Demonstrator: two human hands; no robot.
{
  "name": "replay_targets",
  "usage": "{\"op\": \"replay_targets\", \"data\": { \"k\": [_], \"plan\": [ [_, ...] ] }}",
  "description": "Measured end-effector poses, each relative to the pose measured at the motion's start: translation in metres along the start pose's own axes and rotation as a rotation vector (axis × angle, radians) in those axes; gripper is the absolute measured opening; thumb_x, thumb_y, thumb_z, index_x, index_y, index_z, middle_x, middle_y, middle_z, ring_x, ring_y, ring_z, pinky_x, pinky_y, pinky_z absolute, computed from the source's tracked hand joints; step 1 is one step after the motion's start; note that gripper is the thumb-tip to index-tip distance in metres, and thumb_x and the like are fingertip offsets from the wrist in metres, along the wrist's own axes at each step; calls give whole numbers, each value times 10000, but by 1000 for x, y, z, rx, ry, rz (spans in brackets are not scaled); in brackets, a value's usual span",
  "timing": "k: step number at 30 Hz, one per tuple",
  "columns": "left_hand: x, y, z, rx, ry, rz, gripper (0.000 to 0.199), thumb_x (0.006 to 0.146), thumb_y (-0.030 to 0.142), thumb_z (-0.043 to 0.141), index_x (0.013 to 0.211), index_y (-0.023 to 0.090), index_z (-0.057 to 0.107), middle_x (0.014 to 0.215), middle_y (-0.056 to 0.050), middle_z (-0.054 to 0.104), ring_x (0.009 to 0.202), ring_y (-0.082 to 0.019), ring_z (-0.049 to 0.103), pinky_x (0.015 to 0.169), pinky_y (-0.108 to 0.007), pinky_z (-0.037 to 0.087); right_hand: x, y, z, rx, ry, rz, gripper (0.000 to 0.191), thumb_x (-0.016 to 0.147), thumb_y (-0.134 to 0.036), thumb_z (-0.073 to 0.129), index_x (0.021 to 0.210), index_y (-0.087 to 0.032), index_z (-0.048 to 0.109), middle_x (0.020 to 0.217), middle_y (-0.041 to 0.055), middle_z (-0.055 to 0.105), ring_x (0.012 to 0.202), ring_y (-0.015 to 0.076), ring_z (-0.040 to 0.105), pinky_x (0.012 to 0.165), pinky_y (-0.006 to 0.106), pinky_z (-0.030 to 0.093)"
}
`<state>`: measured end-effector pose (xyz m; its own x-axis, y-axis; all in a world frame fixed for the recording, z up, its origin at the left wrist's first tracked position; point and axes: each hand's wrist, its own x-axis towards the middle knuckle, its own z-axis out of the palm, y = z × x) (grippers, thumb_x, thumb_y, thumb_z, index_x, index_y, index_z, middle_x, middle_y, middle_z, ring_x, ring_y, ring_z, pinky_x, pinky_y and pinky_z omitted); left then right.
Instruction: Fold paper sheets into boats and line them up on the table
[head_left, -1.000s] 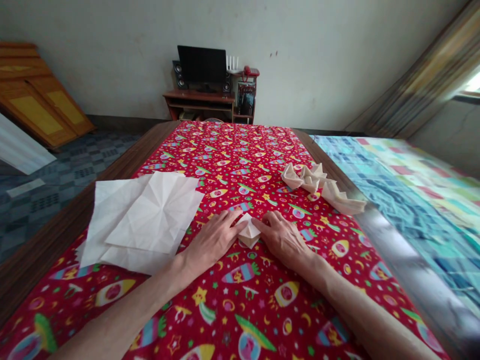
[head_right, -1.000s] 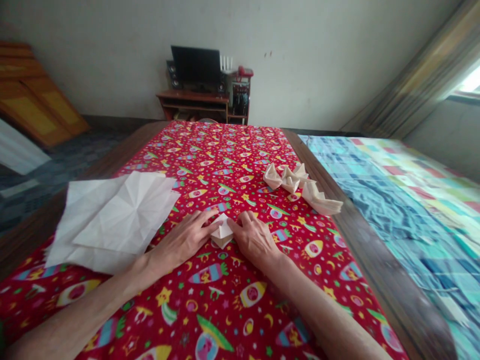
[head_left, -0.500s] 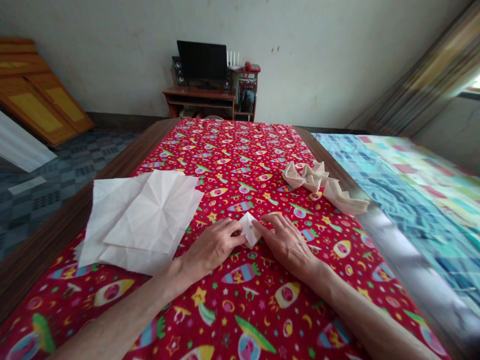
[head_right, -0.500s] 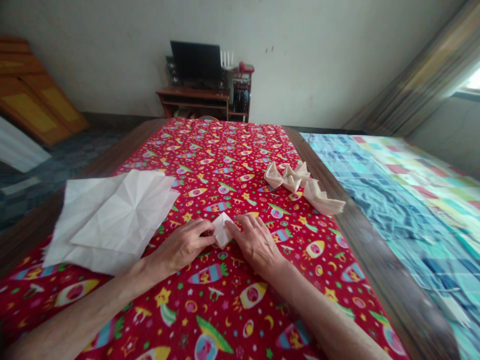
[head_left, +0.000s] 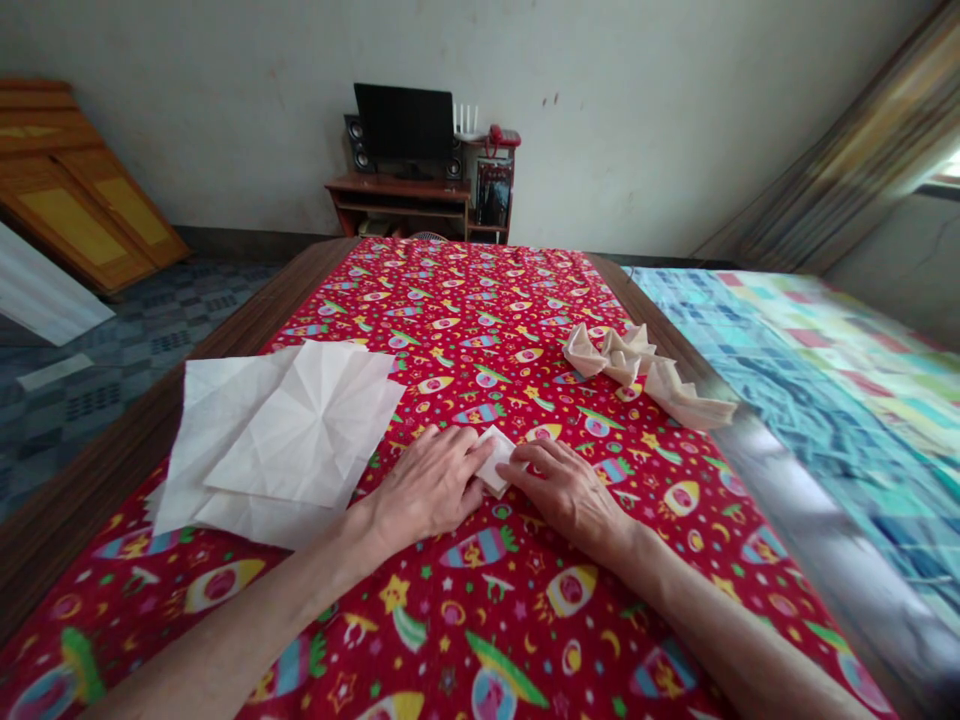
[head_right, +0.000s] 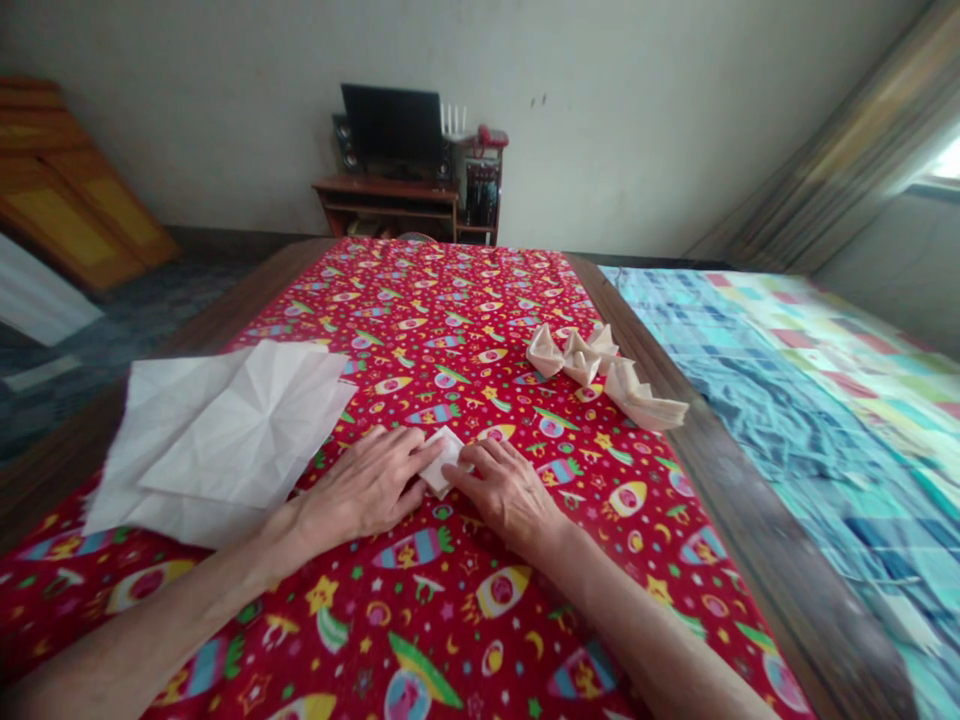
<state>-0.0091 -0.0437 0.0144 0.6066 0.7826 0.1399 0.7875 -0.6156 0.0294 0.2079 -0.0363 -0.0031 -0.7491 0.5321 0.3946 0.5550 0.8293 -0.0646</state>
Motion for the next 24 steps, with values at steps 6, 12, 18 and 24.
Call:
{"op": "replay_targets", "data": {
  "k": [6, 12, 18, 24],
  "plan": [
    [8, -5, 6, 20, 2, 9, 530, 860, 329, 477, 1345, 134, 388, 1271, -118, 504, 1179, -269, 448, 1027, -459, 292, -1, 0, 0, -9, 12, 3, 233, 939, -231, 446, 1094, -174, 610, 1015, 101, 608, 940, 204, 525, 806, 356, 469],
    [2, -3, 5, 69, 12, -14, 385, 891, 261, 481, 1268, 184, 473, 1014, -67, 572, 937, -231, 524, 787, -383, 412, 0, 0, 0, -7, 40, 20, 213, 932, -245, 467, 1067, -185, 621, 982, 92, 613, 910, 190, 527, 778, 330, 460],
    [-10, -5, 9, 18, 151, 78, 194, 945, 210, 420, 1037, 188, 590, 911, -43, 572, 884, -191, 520, 784, -344, 409, 6, -1, 0, 0, 45, 40, 199, 927, -252, 478, 1019, -209, 650, 934, 69, 621, 845, 172, 521, 752, 313, 439],
    [-10, -6, 13, -88, 214, 73, 160, 935, 189, 441, 954, 175, 599, 909, -43, 589, 882, -186, 532, 788, -335, 431, 7, 2, 7, 170, 92, 157, 188, 925, -246, 479, 934, -197, 660, 885, 60, 622, 818, 158, 536, 728, 286, 436]
  ]
}}
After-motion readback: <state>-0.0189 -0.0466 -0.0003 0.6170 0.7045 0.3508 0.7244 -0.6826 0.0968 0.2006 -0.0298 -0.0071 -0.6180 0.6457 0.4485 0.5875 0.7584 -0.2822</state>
